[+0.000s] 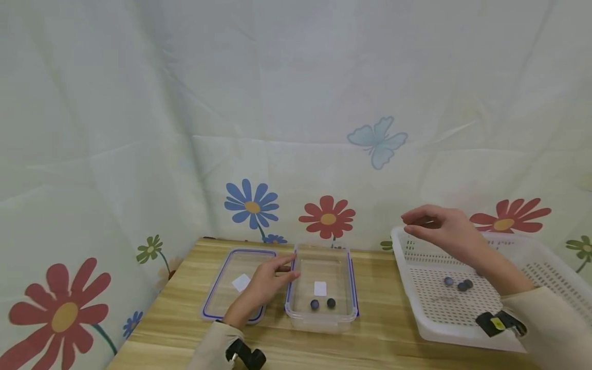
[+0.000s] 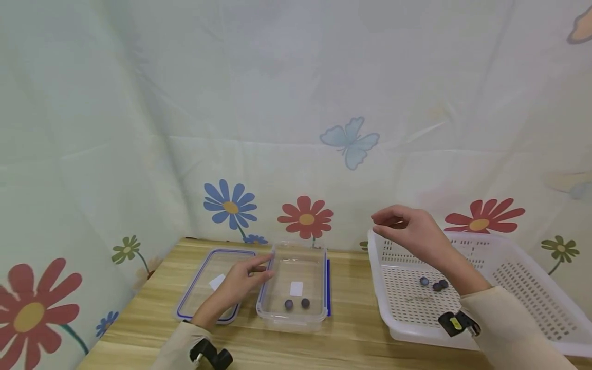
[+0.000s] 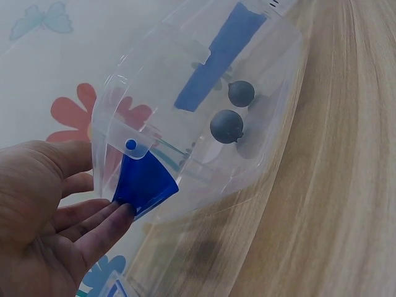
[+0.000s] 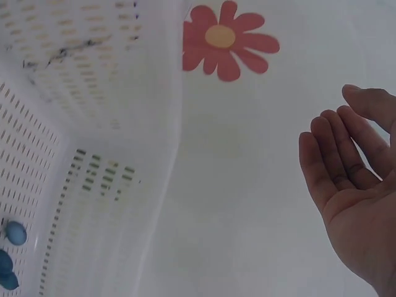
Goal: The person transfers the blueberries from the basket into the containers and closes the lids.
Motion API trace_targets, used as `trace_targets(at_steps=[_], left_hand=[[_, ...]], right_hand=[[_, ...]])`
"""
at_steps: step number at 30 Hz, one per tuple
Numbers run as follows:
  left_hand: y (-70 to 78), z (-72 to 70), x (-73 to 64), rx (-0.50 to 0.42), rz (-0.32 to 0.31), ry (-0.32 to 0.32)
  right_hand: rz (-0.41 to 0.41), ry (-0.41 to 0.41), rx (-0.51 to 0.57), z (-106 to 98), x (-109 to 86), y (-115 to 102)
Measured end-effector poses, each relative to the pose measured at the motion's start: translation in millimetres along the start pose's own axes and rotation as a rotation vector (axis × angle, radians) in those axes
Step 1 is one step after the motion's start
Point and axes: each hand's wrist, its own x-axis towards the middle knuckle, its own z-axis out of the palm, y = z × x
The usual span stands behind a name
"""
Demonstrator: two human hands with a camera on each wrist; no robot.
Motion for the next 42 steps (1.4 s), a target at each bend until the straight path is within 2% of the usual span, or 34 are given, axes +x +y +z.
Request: trace_targets(at_steps=[3,19,31,35,42], left_hand=[[0.1,-0.4,0.3,-0.001,0.001,-0.003],[-2.0,-2.5,1.2,0.000,-0.003,-0.012],[2.5,-4.0,2.0,-0.013,-0.020,-0.014],[2.0,-4.1,2.5,-0.020,-0.017,-0.015],[0.5,-3.2,2.6,-0.021,-0.004,-0.012]], right_hand=[[0.027,-0.001,-0.001,-4.1,-0.3,8.4],[0.060,0.037,-0.015,-20.0,-6.4,55.0],[0.157,0.049,-0.087,-34.7,-12.4,82.2],[0.178,0.037,-0.102,-37.2,-14.1,91.1],[0.208,-0.033,-0.131,-40.6,-17.9,108.5]])
